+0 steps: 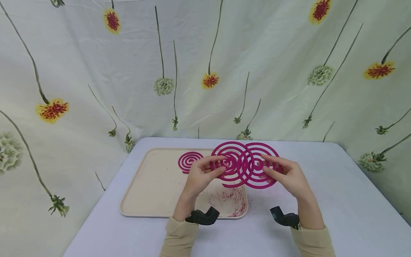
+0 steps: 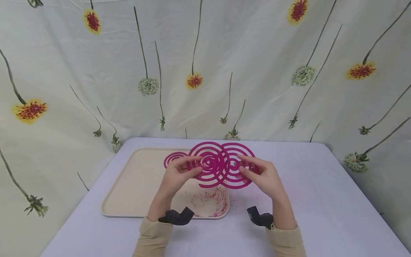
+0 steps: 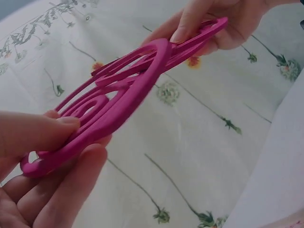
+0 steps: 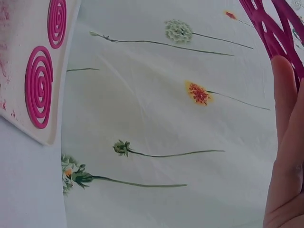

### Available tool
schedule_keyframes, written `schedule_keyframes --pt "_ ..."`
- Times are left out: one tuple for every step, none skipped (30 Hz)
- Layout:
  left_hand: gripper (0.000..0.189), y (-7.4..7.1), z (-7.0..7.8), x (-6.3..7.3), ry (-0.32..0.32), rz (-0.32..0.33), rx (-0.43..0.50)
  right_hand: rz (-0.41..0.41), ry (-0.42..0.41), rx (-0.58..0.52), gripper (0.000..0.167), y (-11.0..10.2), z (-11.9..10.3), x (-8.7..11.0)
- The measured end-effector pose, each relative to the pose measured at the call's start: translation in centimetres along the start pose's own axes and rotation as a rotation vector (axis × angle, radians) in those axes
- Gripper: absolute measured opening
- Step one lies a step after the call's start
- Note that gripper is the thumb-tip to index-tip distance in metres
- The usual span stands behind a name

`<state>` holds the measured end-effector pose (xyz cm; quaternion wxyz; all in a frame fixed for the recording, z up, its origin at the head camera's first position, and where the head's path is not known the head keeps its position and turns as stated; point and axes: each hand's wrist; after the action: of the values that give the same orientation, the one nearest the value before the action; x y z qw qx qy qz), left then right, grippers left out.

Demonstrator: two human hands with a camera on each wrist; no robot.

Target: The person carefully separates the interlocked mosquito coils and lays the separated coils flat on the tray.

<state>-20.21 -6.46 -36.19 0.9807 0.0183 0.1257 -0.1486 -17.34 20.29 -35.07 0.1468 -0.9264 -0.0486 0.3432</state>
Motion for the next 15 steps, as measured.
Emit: schedule_keyframes --pt "0.029 0.3 0.0 0.0 0.007 0.036 0.022 0.041 -0.004 -0.009 0.038 0.3 0.0 -0.1" --pt "0.029 0.6 -0.1 -0.1 0.016 0.072 0.049 0.086 -0.005 -0.021 0.038 0.7 0.0 -0.1" --pt "0.029 0.9 -0.1 -0.2 0.027 0.110 0.078 0.134 -0.003 -0.033 0.038 1.2 0.0 -0.2" --pt "0.028 1.3 -0.2 -0.2 0.038 0.147 0.108 0.187 0.004 -0.048 0.037 1.7 0.0 -0.3" --pt "0.027 1.7 -0.3 -0.3 0.048 0.180 0.134 0.242 0.010 -0.059 0.037 2.2 0.0 -0.4" --pt "0.027 2.1 -0.4 -0.4 0.059 0.209 0.158 0.298 0.014 -0.069 0.037 2.8 0.0 -0.5" --pt "0.026 2.5 -0.6 -0.5 0.067 0.233 0.177 0.355 0.014 -0.075 0.036 3.3 0.0 -0.6" --pt "0.026 2.9 -0.7 -0.5 0.074 0.245 0.204 0.410 0.009 -0.085 0.035 3.9 0.0 -0.7" --pt "0.025 3.4 -0.9 -0.6 0.078 0.254 0.226 0.462 -0.004 -0.093 0.034 4.5 0.0 -0.7" --pt "0.026 3.8 -1.0 -0.6 0.079 0.256 0.249 0.508 -0.025 -0.098 0.033 5.1 0.1 -0.7" --pt "0.027 4.3 -1.1 -0.6 0.081 0.255 0.266 0.549 -0.053 -0.098 0.033 5.6 0.1 -0.6" --pt "0.028 4.7 -1.2 -0.5 0.086 0.249 0.281 0.584 -0.085 -0.093 0.031 6.2 0.2 -0.6" --pt "0.029 5.2 -1.3 -0.5 0.089 0.245 0.295 0.614 -0.119 -0.097 0.031 6.7 0.2 -0.6" --pt "0.031 5.6 -1.4 -0.4 0.094 0.240 0.306 0.636 -0.155 -0.104 0.030 7.2 0.3 -0.6" --pt "0.032 5.9 -1.5 -0.4 0.102 0.241 0.308 0.652 -0.189 -0.097 0.030 7.7 0.3 -0.5"
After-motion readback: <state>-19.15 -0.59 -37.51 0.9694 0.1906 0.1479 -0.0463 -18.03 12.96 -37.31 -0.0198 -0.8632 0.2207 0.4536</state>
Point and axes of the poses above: each hand's wrist, its own x-axis away from the middle knuckle, its own y-axis out of the palm, z = x × y, and after that the axes turned 13 degrees about -y, right-handed
